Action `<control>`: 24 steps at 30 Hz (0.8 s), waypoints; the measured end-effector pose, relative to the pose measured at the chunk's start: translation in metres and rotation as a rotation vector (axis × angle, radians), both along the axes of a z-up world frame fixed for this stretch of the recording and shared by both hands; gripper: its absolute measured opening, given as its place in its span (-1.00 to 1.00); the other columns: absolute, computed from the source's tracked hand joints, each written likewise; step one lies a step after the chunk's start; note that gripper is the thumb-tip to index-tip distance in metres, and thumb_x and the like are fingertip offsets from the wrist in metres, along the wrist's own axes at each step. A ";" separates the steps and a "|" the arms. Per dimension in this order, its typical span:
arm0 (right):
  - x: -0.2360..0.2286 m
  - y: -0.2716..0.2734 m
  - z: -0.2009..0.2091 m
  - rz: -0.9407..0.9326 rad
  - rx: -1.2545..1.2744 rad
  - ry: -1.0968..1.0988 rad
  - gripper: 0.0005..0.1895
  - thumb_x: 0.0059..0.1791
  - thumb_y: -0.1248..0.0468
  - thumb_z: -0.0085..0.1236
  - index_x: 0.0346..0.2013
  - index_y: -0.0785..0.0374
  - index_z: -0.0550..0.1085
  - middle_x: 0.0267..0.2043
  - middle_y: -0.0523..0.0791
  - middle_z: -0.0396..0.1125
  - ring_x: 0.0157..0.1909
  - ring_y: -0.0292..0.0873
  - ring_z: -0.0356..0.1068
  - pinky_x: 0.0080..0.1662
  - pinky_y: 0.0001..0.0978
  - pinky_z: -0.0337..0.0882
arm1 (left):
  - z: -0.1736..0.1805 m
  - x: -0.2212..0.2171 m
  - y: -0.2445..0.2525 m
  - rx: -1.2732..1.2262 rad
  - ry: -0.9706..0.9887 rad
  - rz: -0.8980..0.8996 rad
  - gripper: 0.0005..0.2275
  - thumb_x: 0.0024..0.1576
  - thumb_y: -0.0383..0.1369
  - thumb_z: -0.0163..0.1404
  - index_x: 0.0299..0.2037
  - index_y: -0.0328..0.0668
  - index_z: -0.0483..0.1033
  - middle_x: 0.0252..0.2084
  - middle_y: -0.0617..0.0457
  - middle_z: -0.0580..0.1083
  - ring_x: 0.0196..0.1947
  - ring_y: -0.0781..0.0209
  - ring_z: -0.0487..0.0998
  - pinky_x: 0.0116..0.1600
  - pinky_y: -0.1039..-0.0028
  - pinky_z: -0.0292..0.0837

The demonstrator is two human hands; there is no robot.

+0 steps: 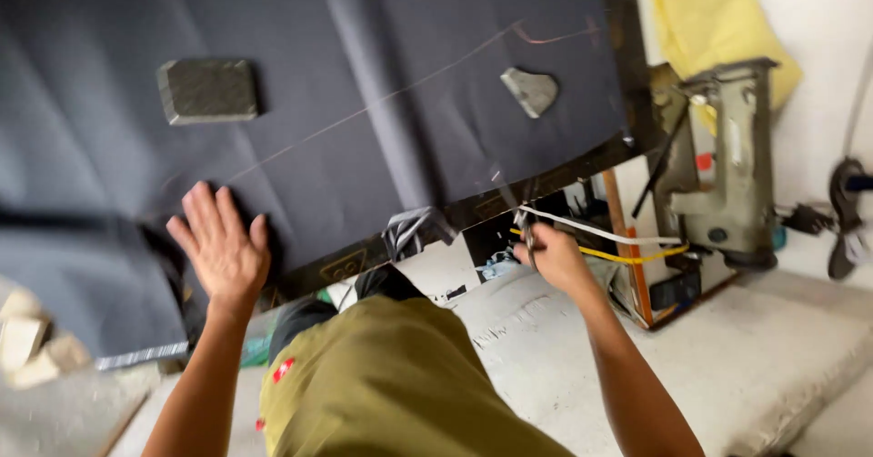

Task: The person marks a dark fabric using a ruler and a red marker, then removes a yellow paper pattern. They cut the fabric along the marked lines using large shears, trimming straight and curved edges. Finally, they use the red marker to mark a small section on the cut fabric.

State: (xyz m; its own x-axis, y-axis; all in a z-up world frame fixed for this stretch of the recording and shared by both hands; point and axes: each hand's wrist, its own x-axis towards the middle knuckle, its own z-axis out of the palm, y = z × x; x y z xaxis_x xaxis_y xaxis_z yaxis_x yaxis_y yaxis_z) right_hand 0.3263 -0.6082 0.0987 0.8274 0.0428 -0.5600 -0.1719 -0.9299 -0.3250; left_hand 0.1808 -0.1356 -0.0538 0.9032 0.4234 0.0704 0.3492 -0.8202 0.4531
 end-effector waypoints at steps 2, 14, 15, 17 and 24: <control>0.035 -0.004 -0.007 -0.152 -0.051 -0.101 -0.69 -0.10 0.04 0.27 -0.26 0.17 0.46 -0.35 -0.02 0.46 -0.17 0.05 0.43 -0.11 -0.11 0.37 | -0.004 0.007 -0.002 0.009 0.070 -0.028 -0.37 0.36 -0.13 -0.23 0.50 -0.55 0.12 0.57 -0.45 -0.07 0.56 -0.35 -0.17 0.48 -0.27 -0.48; 0.260 -0.103 -0.121 0.066 -0.281 -0.584 -0.26 -0.01 -0.03 0.42 0.22 0.24 0.22 -0.02 0.30 0.35 0.06 0.38 0.26 -0.05 0.28 0.33 | -0.023 -0.005 0.007 0.149 0.224 0.008 -0.34 0.37 -0.10 -0.44 0.48 -0.66 0.06 0.56 -0.44 -0.06 0.56 -0.36 -0.18 0.49 -0.27 -0.43; 0.264 -0.103 -0.116 0.042 -0.284 -0.583 -0.24 0.02 0.00 0.42 0.27 0.29 0.18 0.09 0.28 0.34 0.20 0.33 0.17 -0.06 0.33 0.31 | -0.026 -0.002 0.011 0.137 0.218 0.012 -0.34 0.37 -0.09 -0.48 0.48 -0.64 0.03 0.57 -0.39 -0.09 0.56 -0.35 -0.19 0.50 -0.25 -0.45; 0.265 -0.099 -0.112 0.063 -0.273 -0.591 -0.30 0.01 0.02 0.42 0.22 0.26 0.22 0.05 0.24 0.37 0.17 0.31 0.19 -0.09 0.31 0.32 | -0.025 -0.002 0.016 0.149 0.225 0.011 -0.35 0.37 -0.09 -0.47 0.48 -0.60 0.02 0.57 -0.38 -0.08 0.56 -0.34 -0.17 0.50 -0.23 -0.43; 0.272 -0.126 -0.116 0.311 -0.438 -0.725 -0.24 0.08 -0.23 0.48 0.25 0.32 0.50 -0.06 0.26 0.54 -0.23 0.47 0.52 -0.36 0.31 0.48 | -0.008 -0.026 0.008 0.244 -0.011 0.190 -0.49 0.30 -0.21 -0.08 0.37 -0.42 0.24 0.50 -0.37 0.07 0.52 -0.23 0.06 0.50 -0.21 -0.18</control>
State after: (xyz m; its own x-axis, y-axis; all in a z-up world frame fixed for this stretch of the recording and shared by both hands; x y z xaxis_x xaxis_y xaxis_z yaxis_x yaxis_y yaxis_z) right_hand 0.5981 -0.7341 -0.0174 0.9705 0.2291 0.0754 0.2173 -0.9663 0.1382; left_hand 0.1547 -0.1272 -0.0617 0.8078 0.5544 0.2001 0.5033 -0.8255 0.2554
